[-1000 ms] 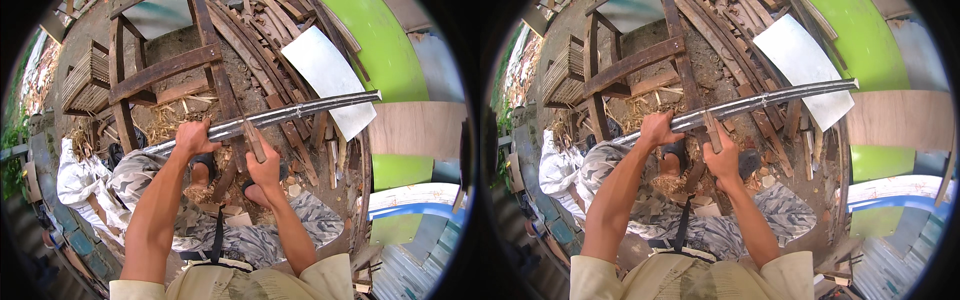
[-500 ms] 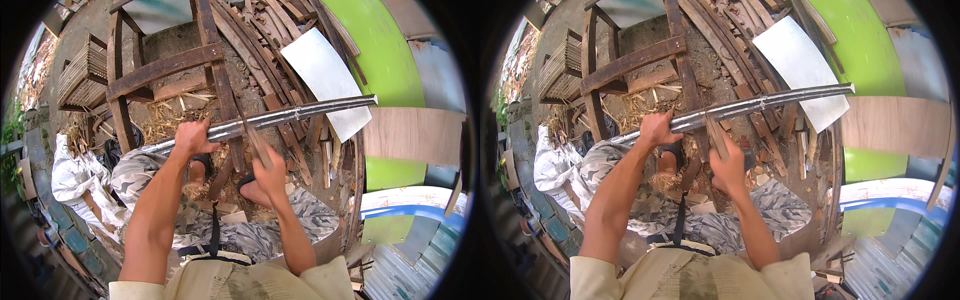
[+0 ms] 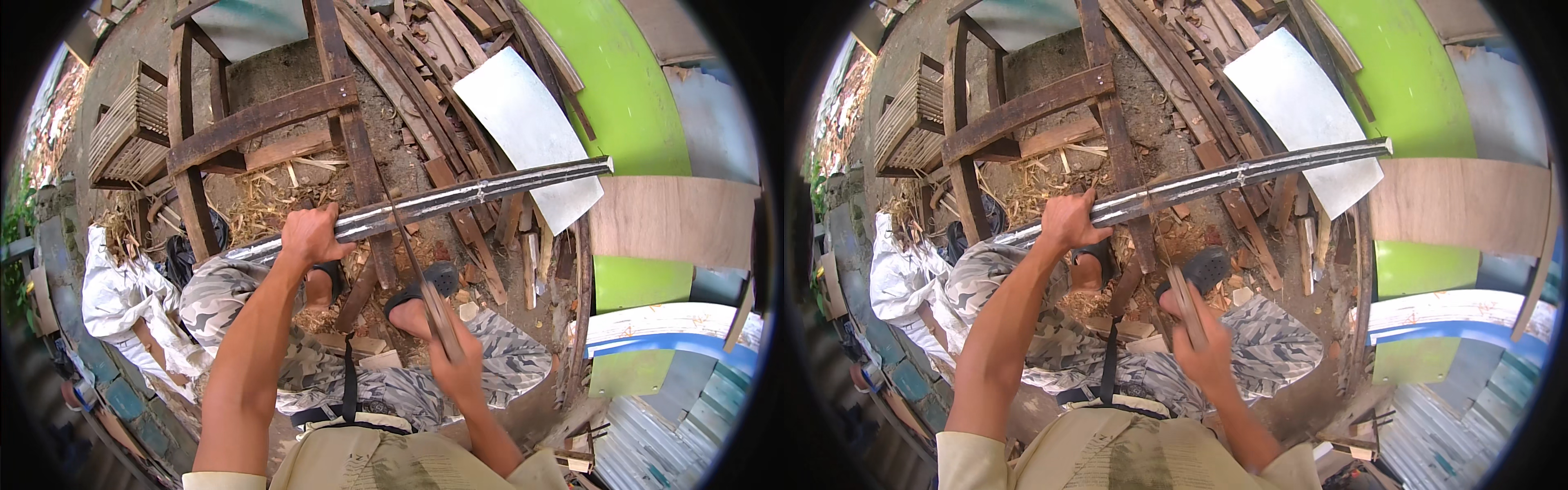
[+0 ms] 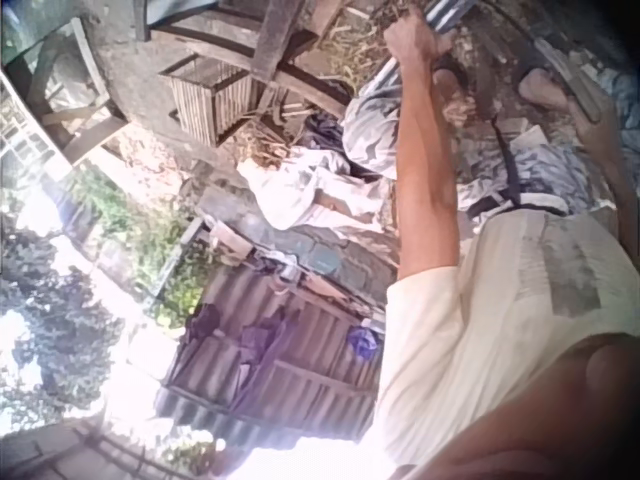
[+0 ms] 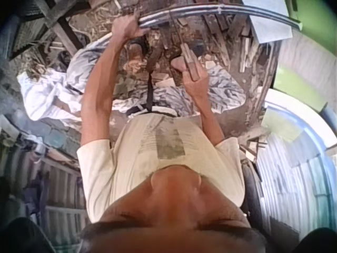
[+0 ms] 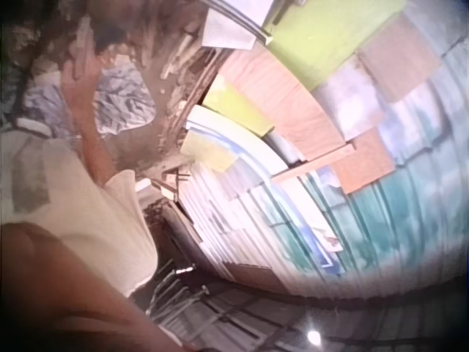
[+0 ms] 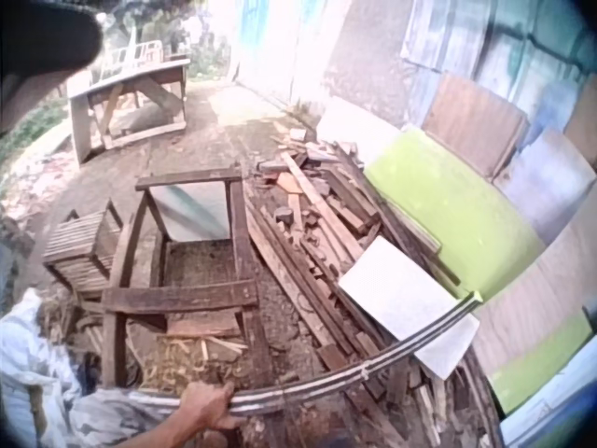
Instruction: The person uses a hand saw to cut a metal pipe while sitting on the ground. After cutting, the person inspects the cut piece and then saws a wooden plank.
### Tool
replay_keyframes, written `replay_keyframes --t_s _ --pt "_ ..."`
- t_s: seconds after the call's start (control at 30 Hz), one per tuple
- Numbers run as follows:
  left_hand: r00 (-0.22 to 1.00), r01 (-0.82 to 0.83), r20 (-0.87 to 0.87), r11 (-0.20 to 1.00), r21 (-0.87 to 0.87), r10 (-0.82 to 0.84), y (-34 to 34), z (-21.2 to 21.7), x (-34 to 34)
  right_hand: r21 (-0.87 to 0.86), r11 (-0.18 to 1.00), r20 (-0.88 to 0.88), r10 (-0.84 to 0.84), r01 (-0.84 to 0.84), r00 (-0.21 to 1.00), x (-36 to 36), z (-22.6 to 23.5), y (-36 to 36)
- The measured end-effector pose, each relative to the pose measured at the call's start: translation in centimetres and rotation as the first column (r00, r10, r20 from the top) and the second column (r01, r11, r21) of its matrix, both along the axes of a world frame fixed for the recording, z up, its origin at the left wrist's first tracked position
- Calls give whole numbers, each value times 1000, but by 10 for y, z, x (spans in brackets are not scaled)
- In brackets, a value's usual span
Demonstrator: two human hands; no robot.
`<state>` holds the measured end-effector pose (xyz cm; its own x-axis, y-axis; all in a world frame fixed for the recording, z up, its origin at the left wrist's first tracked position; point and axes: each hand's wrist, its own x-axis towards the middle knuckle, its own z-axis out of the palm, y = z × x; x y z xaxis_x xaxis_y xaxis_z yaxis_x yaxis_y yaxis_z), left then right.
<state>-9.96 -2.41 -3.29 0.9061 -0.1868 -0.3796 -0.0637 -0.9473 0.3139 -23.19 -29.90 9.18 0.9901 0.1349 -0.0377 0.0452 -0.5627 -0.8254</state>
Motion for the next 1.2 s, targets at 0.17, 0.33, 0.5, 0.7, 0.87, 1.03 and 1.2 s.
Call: replay_keyframes --t_s 0.17,0.33,0.5,0.7,0.87,1.03,1.2 --pt "1000 -9 -21 1000 -24 9 -1 8 1 123 983 -128 -122 138 984 101 -86 60" --pt "998 -42 -56 999 -10 41 4 7 -15 3 998 -225 -64 67 972 -18 14 7" --pt "998 4 -68 1000 -8 -4 1 9 -6 -63 998 -138 -21 13 990 -51 32 -21" --pt "999 17 -40 1000 -3 -17 -6 10 0 37 980 -282 -178 196 943 107 -58 64" --pt "1000 -25 -10 999 35 25 4 7 -6 92 977 -294 -159 194 943 -1 3 21" --pt "1000 -11 -7 999 -51 11 2 2 -11 -76 995 -336 -88 66 938 -55 78 -20" --pt "999 1 -37 999 -39 -3 0 3 -10 164 975 -227 -110 149 968 76 -60 40"
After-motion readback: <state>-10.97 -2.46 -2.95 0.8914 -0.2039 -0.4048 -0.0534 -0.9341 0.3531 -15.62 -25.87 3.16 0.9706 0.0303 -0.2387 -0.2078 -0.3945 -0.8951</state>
